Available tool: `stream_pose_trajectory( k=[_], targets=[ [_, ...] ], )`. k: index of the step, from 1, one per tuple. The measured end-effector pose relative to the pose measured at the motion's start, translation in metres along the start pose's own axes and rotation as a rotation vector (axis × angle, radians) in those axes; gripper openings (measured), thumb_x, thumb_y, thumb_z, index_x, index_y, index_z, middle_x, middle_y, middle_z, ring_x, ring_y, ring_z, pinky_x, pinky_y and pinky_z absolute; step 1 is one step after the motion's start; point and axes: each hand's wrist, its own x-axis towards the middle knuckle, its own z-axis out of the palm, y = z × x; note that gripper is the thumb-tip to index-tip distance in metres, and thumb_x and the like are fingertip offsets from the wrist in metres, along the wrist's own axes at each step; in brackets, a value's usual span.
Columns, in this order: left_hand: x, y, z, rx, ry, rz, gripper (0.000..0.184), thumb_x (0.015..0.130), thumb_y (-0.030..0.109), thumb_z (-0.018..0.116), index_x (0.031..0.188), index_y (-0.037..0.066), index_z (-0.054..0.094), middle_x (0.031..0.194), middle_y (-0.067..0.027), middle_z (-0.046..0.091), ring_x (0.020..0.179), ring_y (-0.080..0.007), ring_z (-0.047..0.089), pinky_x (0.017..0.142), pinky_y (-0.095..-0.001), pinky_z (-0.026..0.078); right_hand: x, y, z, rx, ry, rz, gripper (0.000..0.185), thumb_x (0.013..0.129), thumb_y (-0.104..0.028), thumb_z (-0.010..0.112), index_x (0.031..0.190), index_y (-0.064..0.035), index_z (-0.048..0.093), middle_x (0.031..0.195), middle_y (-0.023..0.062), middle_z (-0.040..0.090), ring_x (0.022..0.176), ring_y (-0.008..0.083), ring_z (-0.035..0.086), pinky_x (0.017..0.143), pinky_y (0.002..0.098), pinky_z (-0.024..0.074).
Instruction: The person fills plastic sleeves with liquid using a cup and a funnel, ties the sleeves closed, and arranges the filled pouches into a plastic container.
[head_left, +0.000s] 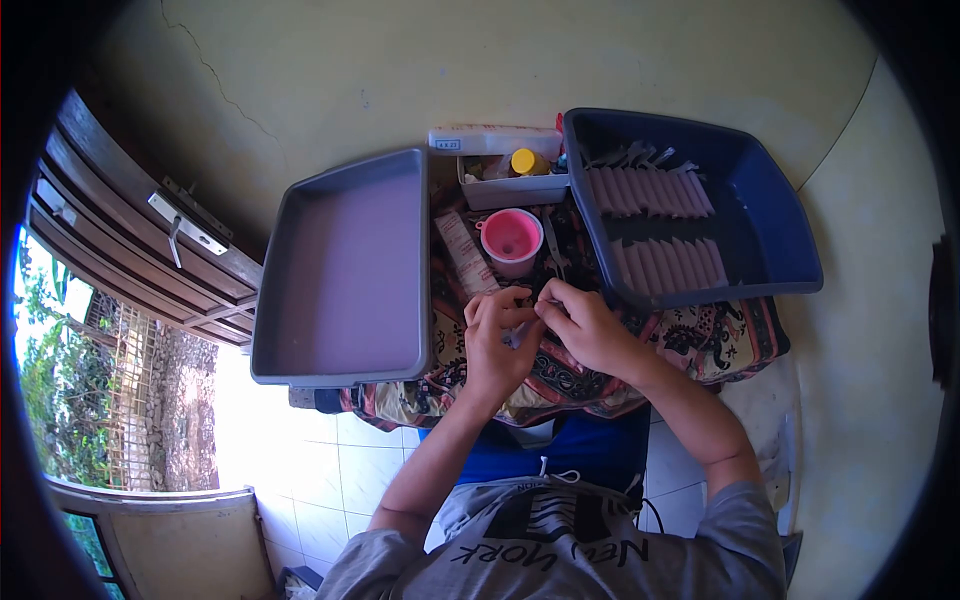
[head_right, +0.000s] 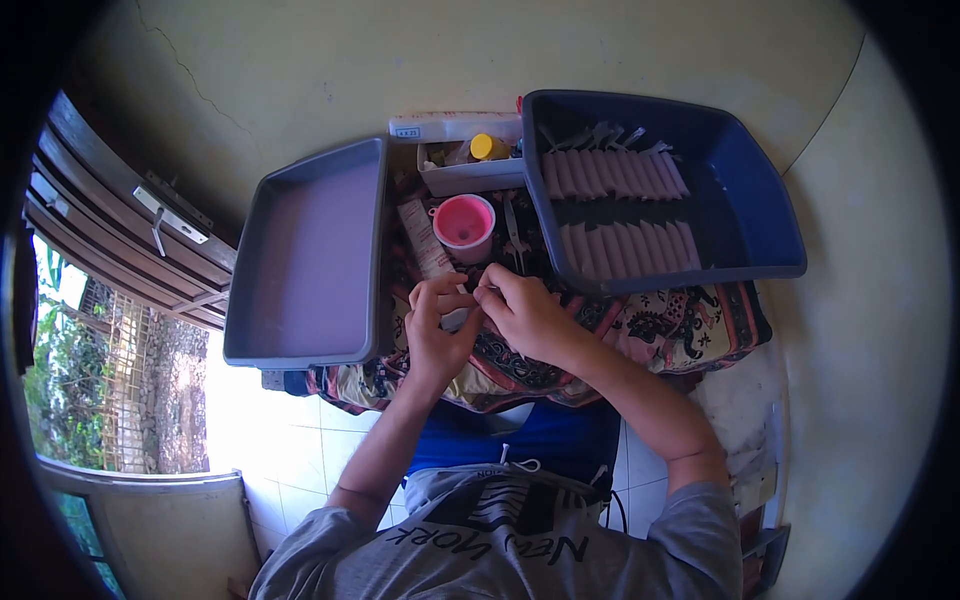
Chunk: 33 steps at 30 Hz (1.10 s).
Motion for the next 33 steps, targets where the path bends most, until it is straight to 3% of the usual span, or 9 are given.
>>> stream_pose_trajectory(
  k=[3, 5, 8, 11, 15, 17, 22, 25, 33],
  targets=[
    [-0.005, 0.002, 0.007, -0.048, 0.044, -0.096, 0.041, 0.071, 0.002, 0.075, 0.109, 0.005, 0.058, 0.085, -0.0051, 0.07, 0.09, -0.0204, 0.057, 0.086, -0.0349, 0.042, 0.0, 0.009, 0.0, 0.029, 0.021, -0.078, 0.015, 0.095, -0.014, 0.052, 0.091, 0.0005, 0.052, 0.056, 0.008, 0.056, 0.051, 0.0144, 0.058, 0.05, 0.0313, 0.0426],
    [-0.007, 0.001, 0.009, -0.059, 0.07, -0.11, 0.042, 0.071, 0.002, 0.075, 0.11, 0.005, 0.058, 0.085, -0.0053, 0.071, 0.092, -0.0201, 0.056, 0.086, -0.0353, 0.042, -0.003, -0.006, -0.006, 0.25, -0.099, 0.236, 0.013, 0.095, -0.013, 0.052, 0.091, -0.0008, 0.052, 0.059, 0.0037, 0.055, 0.053, 0.0104, 0.056, 0.049, 0.0268, 0.0428],
    [-0.005, -0.005, 0.008, -0.064, 0.011, -0.143, 0.043, 0.073, 0.003, 0.075, 0.111, 0.005, 0.055, 0.086, -0.0047, 0.071, 0.097, -0.021, 0.055, 0.088, -0.035, 0.041, 0.006, 0.025, 0.0, 0.288, -0.023, -0.052, 0.01, 0.094, -0.011, 0.052, 0.089, -0.0022, 0.051, 0.065, 0.0016, 0.056, 0.056, 0.0077, 0.056, 0.05, 0.0237, 0.0444],
    [-0.003, -0.014, 0.006, -0.001, -0.028, -0.065, 0.043, 0.074, 0.004, 0.074, 0.112, 0.005, 0.053, 0.09, -0.005, 0.07, 0.099, -0.0222, 0.055, 0.089, -0.0348, 0.04, 0.005, 0.016, -0.009, 0.466, -0.147, 0.167, 0.006, 0.092, -0.007, 0.053, 0.088, -0.0024, 0.052, 0.069, 0.0021, 0.058, 0.062, 0.006, 0.056, 0.054, 0.0224, 0.0458],
    [-0.003, -0.016, 0.003, -0.03, -0.072, -0.048, 0.03, 0.075, 0.003, 0.069, 0.102, 0.004, 0.057, 0.098, -0.0074, 0.064, 0.099, -0.0266, 0.055, 0.09, -0.0382, 0.036, 0.004, 0.027, -0.008, 0.458, -0.186, 0.08, 0.005, 0.088, -0.004, 0.058, 0.086, -0.0017, 0.055, 0.07, 0.0022, 0.059, 0.063, 0.0068, 0.056, 0.057, 0.0227, 0.0462],
    [-0.009, -0.024, 0.005, -0.042, -0.096, -0.043, 0.031, 0.077, 0.002, 0.068, 0.104, 0.003, 0.054, 0.096, -0.0079, 0.064, 0.099, -0.0268, 0.056, 0.091, -0.0383, 0.035, 0.004, 0.028, -0.011, 0.399, -0.208, 0.048, 0.009, 0.081, -0.002, 0.066, 0.079, -0.0012, 0.057, 0.074, 0.0019, 0.06, 0.07, 0.006, 0.057, 0.062, 0.0211, 0.0453],
    [-0.017, -0.031, 0.007, -0.605, -0.215, -0.36, 0.038, 0.084, -0.003, 0.062, 0.113, 0.003, 0.038, 0.092, -0.009, 0.063, 0.087, -0.0148, 0.059, 0.08, -0.0294, 0.043, 0.003, 0.037, -0.008, 0.25, -0.161, -0.017, 0.01, 0.075, 0.002, 0.068, 0.073, -0.0005, 0.058, 0.073, 0.0021, 0.061, 0.07, 0.0056, 0.058, 0.063, 0.0209, 0.0454],
    [-0.021, -0.032, 0.015, -0.731, -0.153, -0.332, 0.035, 0.084, -0.006, 0.061, 0.11, 0.003, 0.039, 0.089, -0.0088, 0.063, 0.082, -0.0117, 0.058, 0.074, -0.0259, 0.045, -0.001, 0.042, -0.003, 0.253, -0.11, 0.03, 0.011, 0.073, 0.004, 0.068, 0.072, 0.0, 0.058, 0.073, 0.0021, 0.062, 0.071, 0.0057, 0.059, 0.06, 0.0215, 0.0457],
    [-0.017, -0.029, 0.018, -0.554, -0.119, -0.28, 0.035, 0.083, -0.007, 0.062, 0.109, 0.002, 0.04, 0.087, -0.0093, 0.064, 0.081, -0.0127, 0.06, 0.072, -0.0265, 0.046, -0.005, 0.034, 0.015, -0.11, 0.221, -0.269, 0.013, 0.071, 0.008, 0.066, 0.073, 0.0016, 0.055, 0.073, 0.0072, 0.061, 0.067, 0.0114, 0.062, 0.058, 0.0255, 0.0486]
  ],
)
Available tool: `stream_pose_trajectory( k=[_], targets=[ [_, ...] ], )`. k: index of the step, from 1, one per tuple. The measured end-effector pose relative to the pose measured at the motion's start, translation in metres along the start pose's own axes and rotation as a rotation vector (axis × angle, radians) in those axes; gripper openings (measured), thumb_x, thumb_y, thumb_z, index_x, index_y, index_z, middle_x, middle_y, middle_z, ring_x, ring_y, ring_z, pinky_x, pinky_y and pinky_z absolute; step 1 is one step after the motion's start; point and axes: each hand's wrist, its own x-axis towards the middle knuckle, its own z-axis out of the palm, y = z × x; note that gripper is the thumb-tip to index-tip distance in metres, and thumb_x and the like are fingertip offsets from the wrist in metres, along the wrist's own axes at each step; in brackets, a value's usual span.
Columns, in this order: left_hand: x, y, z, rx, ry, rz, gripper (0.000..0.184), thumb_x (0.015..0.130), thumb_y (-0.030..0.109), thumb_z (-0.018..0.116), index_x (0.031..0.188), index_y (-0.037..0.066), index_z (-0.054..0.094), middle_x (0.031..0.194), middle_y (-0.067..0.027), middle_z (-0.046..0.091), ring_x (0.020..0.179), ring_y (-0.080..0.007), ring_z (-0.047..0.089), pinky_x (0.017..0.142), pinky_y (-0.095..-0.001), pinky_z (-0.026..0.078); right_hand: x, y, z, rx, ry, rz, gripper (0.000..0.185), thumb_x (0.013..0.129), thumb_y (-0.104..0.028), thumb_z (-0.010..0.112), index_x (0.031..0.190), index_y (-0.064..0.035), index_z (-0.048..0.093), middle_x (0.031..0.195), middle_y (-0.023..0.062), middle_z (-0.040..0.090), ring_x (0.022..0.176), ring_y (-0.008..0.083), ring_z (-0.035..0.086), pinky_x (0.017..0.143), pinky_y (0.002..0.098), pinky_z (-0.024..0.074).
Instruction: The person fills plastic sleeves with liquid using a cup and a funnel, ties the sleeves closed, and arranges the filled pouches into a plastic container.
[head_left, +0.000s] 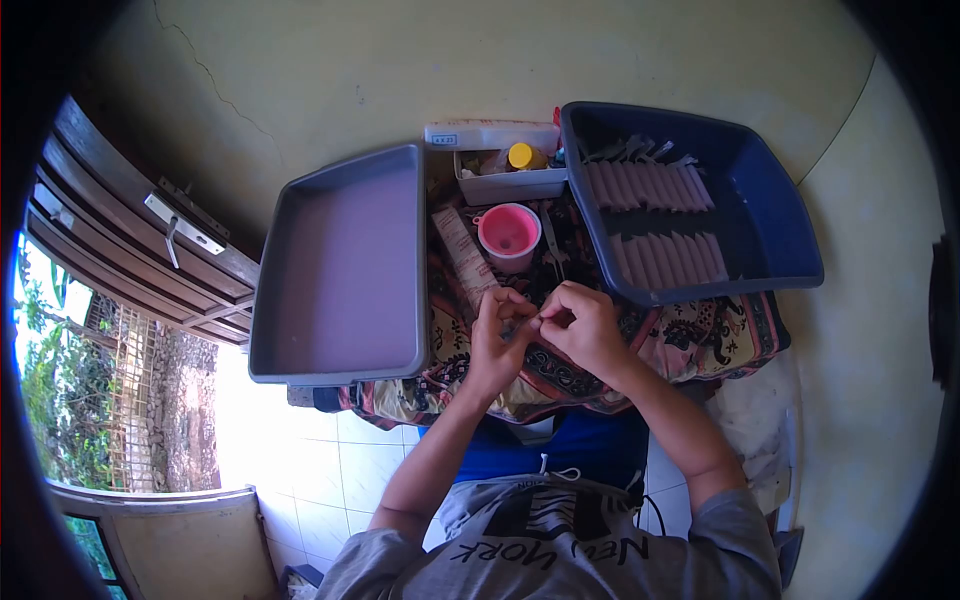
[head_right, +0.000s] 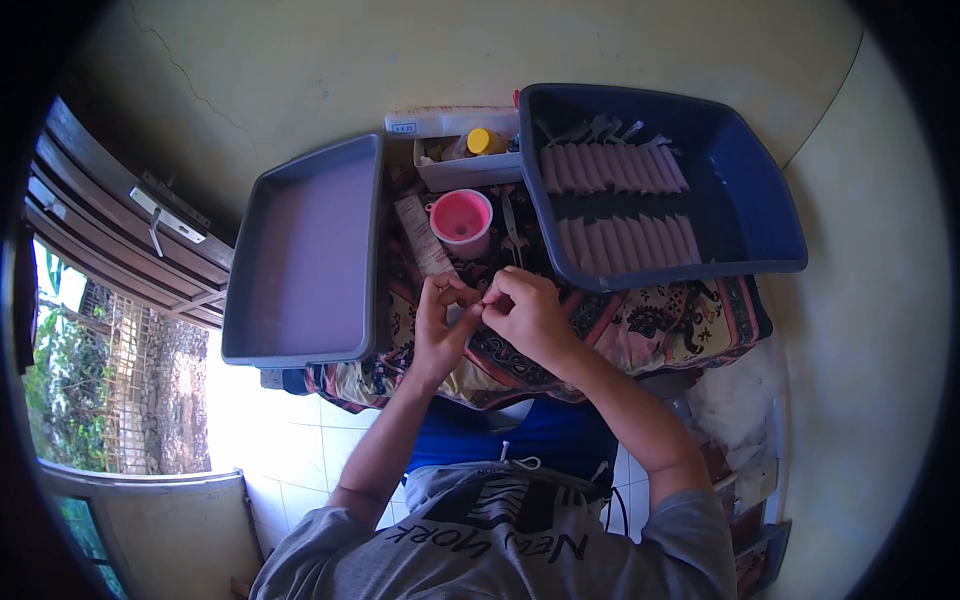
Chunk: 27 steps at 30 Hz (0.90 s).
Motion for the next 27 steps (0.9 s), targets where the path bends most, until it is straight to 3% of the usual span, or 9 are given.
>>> stream_pose_trajectory(
  k=[6, 8, 9, 11, 16, 19, 21, 24, 27],
  targets=[
    [-0.001, 0.004, 0.0, 0.051, 0.061, -0.043, 0.035, 0.082, -0.006, 0.063, 0.107, 0.002, 0.04, 0.084, -0.0104, 0.064, 0.08, -0.0131, 0.061, 0.07, -0.0266, 0.046, -0.003, 0.002, 0.01, -0.084, 0.146, -0.154, 0.012, 0.072, 0.008, 0.066, 0.076, 0.0012, 0.056, 0.082, 0.0072, 0.061, 0.07, 0.0133, 0.063, 0.058, 0.0262, 0.0499],
    [-0.003, 0.007, 0.0, 0.097, 0.066, -0.032, 0.035, 0.082, -0.006, 0.063, 0.107, 0.003, 0.04, 0.083, -0.0106, 0.064, 0.08, -0.0132, 0.061, 0.07, -0.0265, 0.046, -0.004, -0.005, 0.002, 0.101, 0.015, 0.136, 0.01, 0.074, 0.007, 0.066, 0.08, 0.0023, 0.059, 0.082, 0.0057, 0.061, 0.076, 0.012, 0.062, 0.064, 0.0249, 0.0507],
    [-0.003, 0.008, -0.001, 0.085, 0.068, -0.025, 0.035, 0.082, -0.005, 0.063, 0.106, 0.003, 0.04, 0.083, -0.0105, 0.065, 0.079, -0.0133, 0.061, 0.071, -0.0266, 0.046, -0.005, -0.003, 0.0, 0.101, 0.014, 0.139, 0.01, 0.074, 0.007, 0.066, 0.08, 0.0023, 0.059, 0.082, 0.0057, 0.061, 0.076, 0.012, 0.062, 0.064, 0.0249, 0.0507],
    [-0.003, 0.008, -0.002, 0.072, 0.07, -0.017, 0.035, 0.082, -0.005, 0.063, 0.106, 0.003, 0.04, 0.082, -0.0103, 0.065, 0.079, -0.0135, 0.061, 0.071, -0.0266, 0.046, -0.004, -0.001, -0.005, 0.553, -0.064, 0.307, 0.007, 0.076, 0.006, 0.065, 0.081, 0.0035, 0.061, 0.084, 0.0039, 0.061, 0.079, 0.0105, 0.062, 0.07, 0.024, 0.0507],
    [-0.005, 0.004, -0.001, 0.164, 0.036, 0.036, 0.035, 0.081, -0.003, 0.064, 0.106, 0.003, 0.041, 0.084, -0.0114, 0.066, 0.077, -0.0165, 0.063, 0.071, -0.0277, 0.046, -0.005, 0.009, -0.01, 0.503, -0.202, 0.375, 0.01, 0.079, 0.005, 0.064, 0.087, 0.001, 0.059, 0.084, 0.0007, 0.061, 0.077, 0.0092, 0.061, 0.07, 0.0227, 0.0492],
    [-0.007, 0.011, 0.0, 0.217, 0.008, 0.049, 0.033, 0.081, -0.003, 0.064, 0.106, 0.002, 0.043, 0.084, -0.0116, 0.067, 0.077, -0.018, 0.064, 0.071, -0.0285, 0.047, -0.008, 0.011, -0.007, 0.402, -0.194, 0.305, 0.016, 0.079, 0.004, 0.065, 0.09, -0.0011, 0.055, 0.081, 0.0018, 0.061, 0.077, 0.0089, 0.061, 0.067, 0.0228, 0.0486],
    [-0.007, 0.017, 0.003, 0.206, 0.006, 0.013, 0.033, 0.082, -0.003, 0.064, 0.107, 0.002, 0.042, 0.085, -0.0108, 0.067, 0.079, -0.0159, 0.062, 0.073, -0.0279, 0.045, -0.008, 0.005, -0.001, 0.051, -0.074, 0.127, 0.017, 0.077, 0.002, 0.065, 0.088, -0.0017, 0.052, 0.074, 0.0072, 0.063, 0.069, 0.0129, 0.065, 0.06, 0.0277, 0.0491],
    [-0.002, 0.019, 0.002, 0.197, 0.017, 0.0, 0.033, 0.082, -0.003, 0.063, 0.107, 0.003, 0.042, 0.085, -0.0103, 0.067, 0.08, -0.014, 0.06, 0.076, -0.0275, 0.044, -0.01, 0.003, 0.011, 0.044, 0.081, 0.04, 0.015, 0.078, 0.002, 0.061, 0.09, -0.0008, 0.053, 0.074, 0.011, 0.063, 0.069, 0.019, 0.066, 0.061, 0.0298, 0.0499],
    [-0.001, 0.02, 0.001, 0.253, 0.039, 0.06, 0.033, 0.081, -0.002, 0.064, 0.107, 0.002, 0.044, 0.084, -0.0108, 0.068, 0.079, -0.0172, 0.064, 0.073, -0.0284, 0.047, -0.009, -0.005, 0.01, 0.008, 0.085, -0.014, 0.017, 0.081, 0.003, 0.057, 0.097, -0.0003, 0.056, 0.077, 0.0129, 0.065, 0.07, 0.0226, 0.067, 0.062, 0.0311, 0.0509]
  ],
)
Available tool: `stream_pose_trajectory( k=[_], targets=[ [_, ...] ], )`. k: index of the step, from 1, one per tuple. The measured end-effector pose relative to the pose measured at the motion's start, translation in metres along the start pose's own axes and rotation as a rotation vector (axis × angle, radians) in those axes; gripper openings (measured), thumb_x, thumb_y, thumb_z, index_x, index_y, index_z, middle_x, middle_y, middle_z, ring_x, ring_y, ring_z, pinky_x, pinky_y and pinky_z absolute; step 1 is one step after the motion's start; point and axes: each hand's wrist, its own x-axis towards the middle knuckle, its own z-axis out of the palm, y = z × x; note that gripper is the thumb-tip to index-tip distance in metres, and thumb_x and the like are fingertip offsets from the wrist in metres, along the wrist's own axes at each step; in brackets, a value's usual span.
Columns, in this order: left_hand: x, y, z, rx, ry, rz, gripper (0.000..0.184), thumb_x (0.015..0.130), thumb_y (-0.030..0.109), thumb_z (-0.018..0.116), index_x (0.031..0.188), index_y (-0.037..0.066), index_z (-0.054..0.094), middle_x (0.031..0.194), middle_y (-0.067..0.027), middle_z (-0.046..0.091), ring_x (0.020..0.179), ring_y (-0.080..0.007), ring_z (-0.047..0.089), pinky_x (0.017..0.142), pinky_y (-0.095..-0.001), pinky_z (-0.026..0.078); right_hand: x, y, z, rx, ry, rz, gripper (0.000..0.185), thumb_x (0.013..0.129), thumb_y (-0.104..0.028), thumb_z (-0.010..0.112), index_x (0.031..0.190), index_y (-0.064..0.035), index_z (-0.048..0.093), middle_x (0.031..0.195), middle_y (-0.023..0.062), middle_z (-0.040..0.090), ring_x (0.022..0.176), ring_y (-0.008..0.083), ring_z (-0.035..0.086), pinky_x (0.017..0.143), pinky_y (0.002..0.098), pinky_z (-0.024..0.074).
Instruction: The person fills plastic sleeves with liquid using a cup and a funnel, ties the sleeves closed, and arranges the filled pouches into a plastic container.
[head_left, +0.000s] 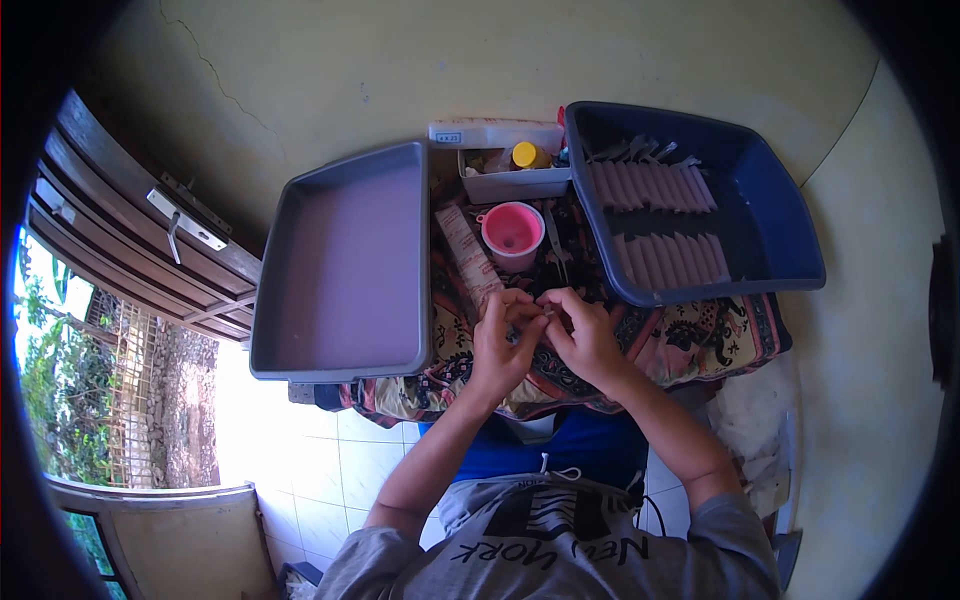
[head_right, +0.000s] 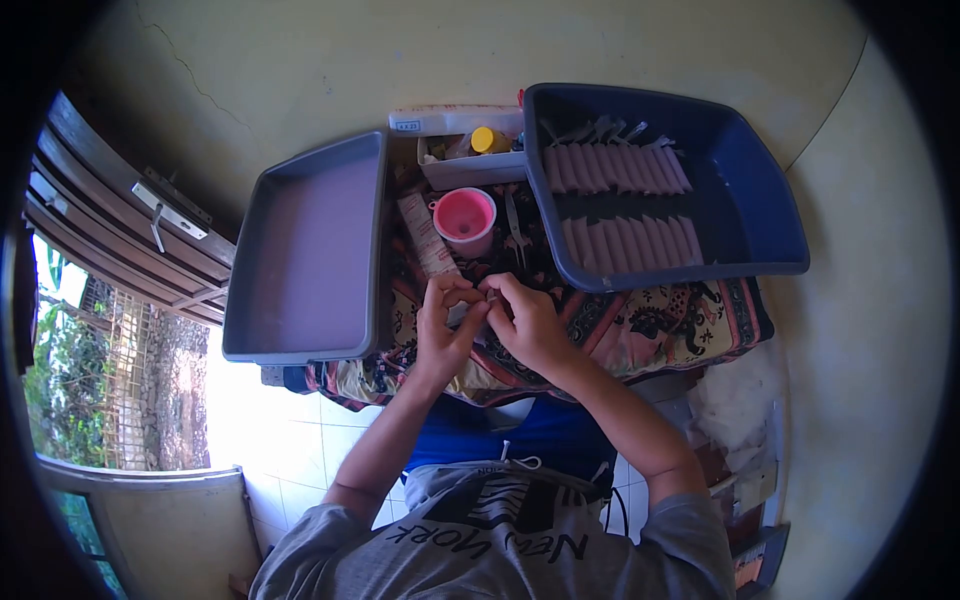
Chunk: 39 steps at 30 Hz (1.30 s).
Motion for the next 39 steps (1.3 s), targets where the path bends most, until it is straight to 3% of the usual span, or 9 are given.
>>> stream_pose_trajectory(
  k=[2, 6, 14, 19, 20, 22, 25, 31, 39],
  targets=[
    [0.002, -0.001, 0.0, 0.052, 0.011, 0.046, 0.033, 0.081, -0.001, 0.066, 0.106, 0.002, 0.046, 0.084, -0.0111, 0.068, 0.077, -0.0203, 0.066, 0.071, -0.0291, 0.049, 0.003, -0.001, -0.006, 0.063, -0.055, 0.035, 0.018, 0.081, 0.003, 0.056, 0.099, 0.0007, 0.059, 0.079, 0.0132, 0.066, 0.071, 0.0219, 0.068, 0.063, 0.0304, 0.0513],
    [0.002, -0.004, -0.006, -0.08, 0.002, -0.006, 0.033, 0.081, -0.002, 0.065, 0.108, 0.002, 0.045, 0.085, -0.0095, 0.068, 0.08, -0.0151, 0.063, 0.075, -0.0271, 0.046, 0.003, 0.016, -0.01, 0.328, -0.136, 0.149, 0.021, 0.083, 0.004, 0.054, 0.1, 0.0023, 0.065, 0.085, 0.0132, 0.068, 0.075, 0.0196, 0.068, 0.066, 0.0281, 0.0522],
    [-0.003, -0.018, -0.011, -0.098, -0.057, -0.001, 0.035, 0.081, -0.003, 0.065, 0.11, 0.003, 0.045, 0.089, -0.0076, 0.066, 0.089, -0.0122, 0.058, 0.079, -0.0262, 0.044, 0.006, 0.011, -0.015, 0.143, -0.201, 0.105, 0.012, 0.084, -0.005, 0.064, 0.094, 0.0017, 0.066, 0.086, 0.0106, 0.069, 0.077, 0.0148, 0.067, 0.065, 0.0271, 0.0517],
    [-0.004, -0.015, -0.011, 0.207, 0.107, 0.351, 0.048, 0.07, -0.008, 0.071, 0.11, 0.006, 0.049, 0.089, -0.0054, 0.063, 0.084, -0.0196, 0.059, 0.077, -0.0301, 0.043, 0.005, 0.008, -0.012, 0.146, -0.22, 0.09, 0.012, 0.086, -0.008, 0.066, 0.091, 0.0017, 0.063, 0.081, 0.0084, 0.067, 0.071, 0.0122, 0.065, 0.061, 0.0264, 0.0502],
    [-0.003, -0.014, -0.011, 0.207, 0.108, 0.351, 0.048, 0.07, -0.008, 0.071, 0.11, 0.006, 0.049, 0.089, -0.0054, 0.063, 0.084, -0.0196, 0.059, 0.077, -0.0301, 0.043, 0.004, 0.007, -0.01, 0.223, -0.245, 0.171, 0.011, 0.087, -0.008, 0.065, 0.091, 0.0016, 0.062, 0.078, 0.0068, 0.065, 0.069, 0.0106, 0.062, 0.06, 0.0257, 0.0491],
    [0.0, -0.014, -0.013, 0.299, 0.163, 0.639, 0.05, 0.064, -0.008, 0.075, 0.107, 0.008, 0.054, 0.087, -0.0048, 0.063, 0.077, -0.0205, 0.058, 0.073, -0.0322, 0.042, 0.002, 0.007, -0.009, 0.299, -0.271, 0.252, 0.011, 0.088, -0.008, 0.064, 0.09, 0.0016, 0.06, 0.076, 0.0053, 0.063, 0.066, 0.0091, 0.06, 0.058, 0.0249, 0.0479],
    [-0.002, -0.011, -0.012, 0.31, 0.244, 0.688, 0.042, 0.063, -0.005, 0.076, 0.098, 0.012, 0.063, 0.085, -0.0005, 0.064, 0.075, -0.0181, 0.059, 0.073, -0.0328, 0.04, 0.001, 0.007, -0.009, 0.488, -0.321, 0.414, 0.01, 0.089, -0.008, 0.062, 0.089, 0.0009, 0.058, 0.073, 0.0027, 0.059, 0.063, 0.0064, 0.056, 0.055, 0.0229, 0.0454],
    [-0.007, -0.019, -0.013, 0.299, 0.233, 0.686, 0.043, 0.062, -0.005, 0.075, 0.099, 0.011, 0.061, 0.082, 0.0009, 0.065, 0.071, -0.0177, 0.056, 0.071, -0.0333, 0.037, 0.0, 0.006, -0.008, 0.604, -0.354, 0.464, 0.01, 0.092, -0.01, 0.056, 0.087, -0.0016, 0.057, 0.071, 0.0018, 0.057, 0.061, 0.0065, 0.055, 0.052, 0.0211, 0.0416],
    [-0.008, -0.019, -0.013, 0.06, 0.009, 0.485, 0.044, 0.067, -0.007, 0.069, 0.104, 0.007, 0.05, 0.089, -0.0019, 0.066, 0.073, -0.02, 0.052, 0.076, -0.0354, 0.034, -0.003, 0.003, -0.012, 0.943, -0.306, 0.694, 0.017, 0.093, -0.013, 0.048, 0.078, -0.0055, 0.053, 0.064, -0.0035, 0.043, 0.052, 0.004, 0.037, 0.046, 0.0203, 0.0299]
  ],
)
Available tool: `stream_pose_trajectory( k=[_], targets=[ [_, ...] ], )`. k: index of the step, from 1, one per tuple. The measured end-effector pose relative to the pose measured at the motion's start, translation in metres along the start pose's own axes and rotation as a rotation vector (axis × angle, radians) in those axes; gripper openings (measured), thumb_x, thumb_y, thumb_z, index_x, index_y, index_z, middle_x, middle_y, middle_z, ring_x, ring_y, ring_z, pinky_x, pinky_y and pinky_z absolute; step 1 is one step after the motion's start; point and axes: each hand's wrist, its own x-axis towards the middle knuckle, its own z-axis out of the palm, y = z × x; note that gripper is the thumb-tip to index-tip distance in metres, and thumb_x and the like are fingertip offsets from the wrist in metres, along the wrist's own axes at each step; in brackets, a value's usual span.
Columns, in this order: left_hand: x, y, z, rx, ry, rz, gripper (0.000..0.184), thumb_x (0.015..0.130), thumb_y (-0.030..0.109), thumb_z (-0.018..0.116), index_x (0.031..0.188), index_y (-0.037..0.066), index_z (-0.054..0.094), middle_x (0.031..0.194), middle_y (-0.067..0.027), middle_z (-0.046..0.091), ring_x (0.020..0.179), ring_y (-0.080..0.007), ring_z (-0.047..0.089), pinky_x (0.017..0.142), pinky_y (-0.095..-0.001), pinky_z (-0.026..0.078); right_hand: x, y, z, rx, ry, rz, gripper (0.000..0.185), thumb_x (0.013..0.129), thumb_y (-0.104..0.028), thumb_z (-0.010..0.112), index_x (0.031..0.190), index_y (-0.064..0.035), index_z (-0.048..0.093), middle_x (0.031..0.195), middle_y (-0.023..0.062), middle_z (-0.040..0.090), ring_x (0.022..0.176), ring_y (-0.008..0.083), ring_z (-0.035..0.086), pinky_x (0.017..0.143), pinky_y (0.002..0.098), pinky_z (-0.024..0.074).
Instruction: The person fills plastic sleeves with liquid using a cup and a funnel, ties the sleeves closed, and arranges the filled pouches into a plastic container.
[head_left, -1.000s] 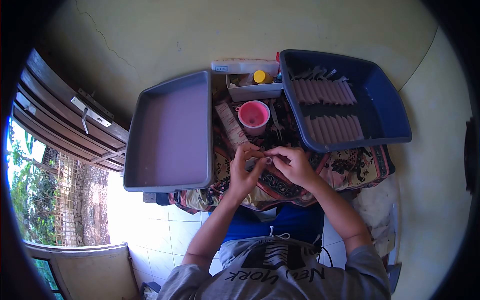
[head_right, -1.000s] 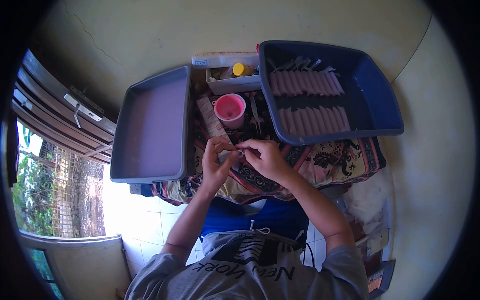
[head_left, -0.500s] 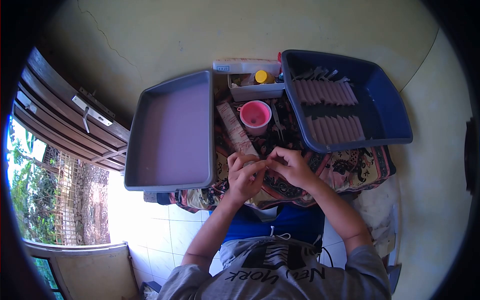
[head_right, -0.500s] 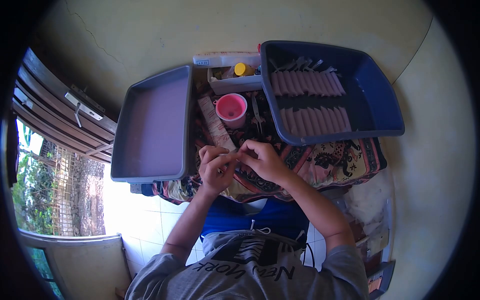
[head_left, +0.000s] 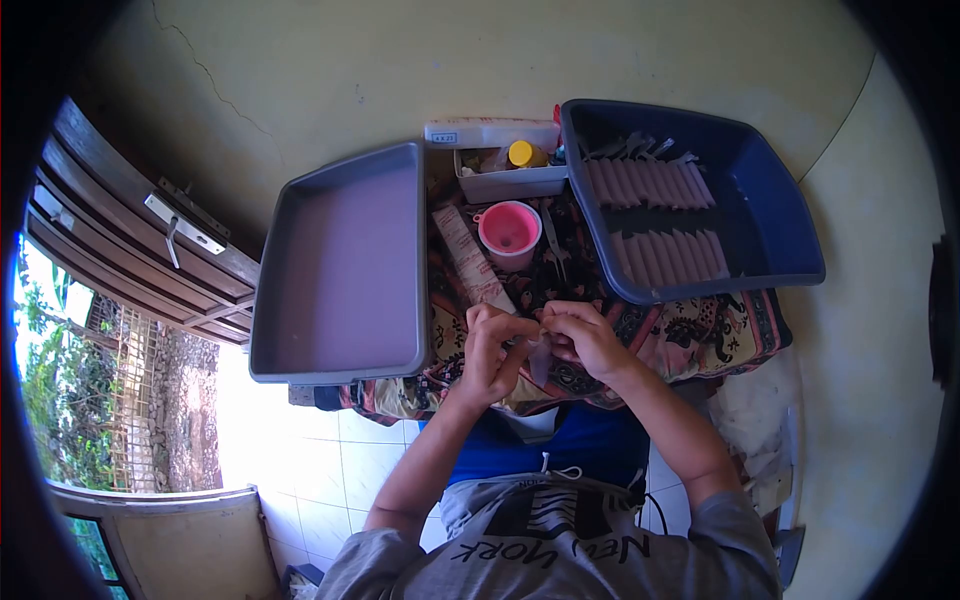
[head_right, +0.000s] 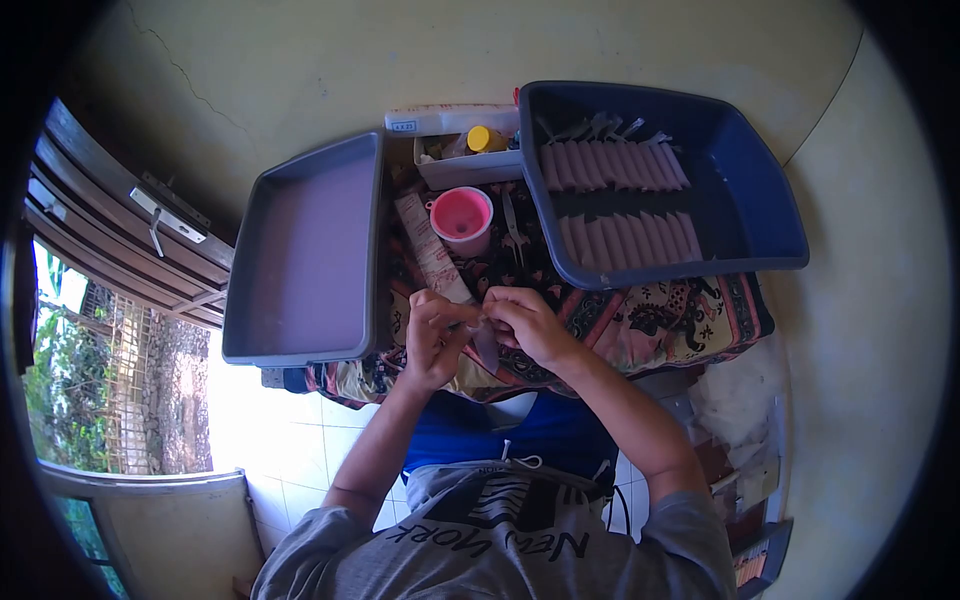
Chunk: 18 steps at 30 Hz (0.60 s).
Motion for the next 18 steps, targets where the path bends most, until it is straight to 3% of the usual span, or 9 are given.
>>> stream_pose_trajectory(
  k=[4, 8, 10, 18],
  targets=[
    [0.018, 0.01, -0.013, 0.128, -0.19, 0.061, 0.037, 0.07, -0.005, 0.069, 0.099, 0.006, 0.049, 0.088, -0.0061, 0.066, 0.076, -0.0219, 0.049, 0.076, -0.0357, 0.035, -0.003, 0.0, -0.004, 0.024, 0.045, -0.095, 0.018, 0.093, -0.014, 0.048, 0.077, -0.006, 0.051, 0.063, -0.0041, 0.042, 0.052, 0.0031, 0.037, 0.046, 0.0198, 0.0288],
    [0.025, 0.014, -0.016, 0.1, -0.224, 0.064, 0.035, 0.07, -0.002, 0.071, 0.097, 0.006, 0.051, 0.085, -0.0043, 0.065, 0.074, -0.0219, 0.05, 0.076, -0.0352, 0.035, -0.012, -0.005, 0.002, -0.048, 0.098, -0.174, 0.019, 0.094, -0.015, 0.048, 0.076, -0.006, 0.05, 0.062, -0.0046, 0.041, 0.051, 0.0024, 0.036, 0.045, 0.0192, 0.0279],
    [0.025, 0.012, -0.01, 0.087, -0.126, -0.002, 0.03, 0.071, 0.006, 0.074, 0.096, 0.008, 0.058, 0.078, 0.0011, 0.063, 0.073, -0.0201, 0.053, 0.076, -0.0352, 0.033, -0.012, -0.005, 0.001, -0.071, 0.117, -0.188, 0.02, 0.094, -0.015, 0.048, 0.076, -0.0057, 0.05, 0.062, -0.0048, 0.041, 0.051, 0.0022, 0.036, 0.045, 0.019, 0.0278],
    [0.038, 0.026, -0.005, 0.357, -0.202, -0.194, 0.019, 0.068, 0.008, 0.076, 0.086, 0.009, 0.069, 0.075, -0.0007, 0.064, 0.072, -0.0187, 0.051, 0.075, -0.0349, 0.036, -0.009, -0.009, -0.003, -0.427, 0.121, -0.327, 0.017, 0.093, -0.013, 0.058, 0.08, -0.0016, 0.059, 0.061, -0.0031, 0.054, 0.053, 0.0005, 0.046, 0.047, 0.0177, 0.0331]
  ],
)
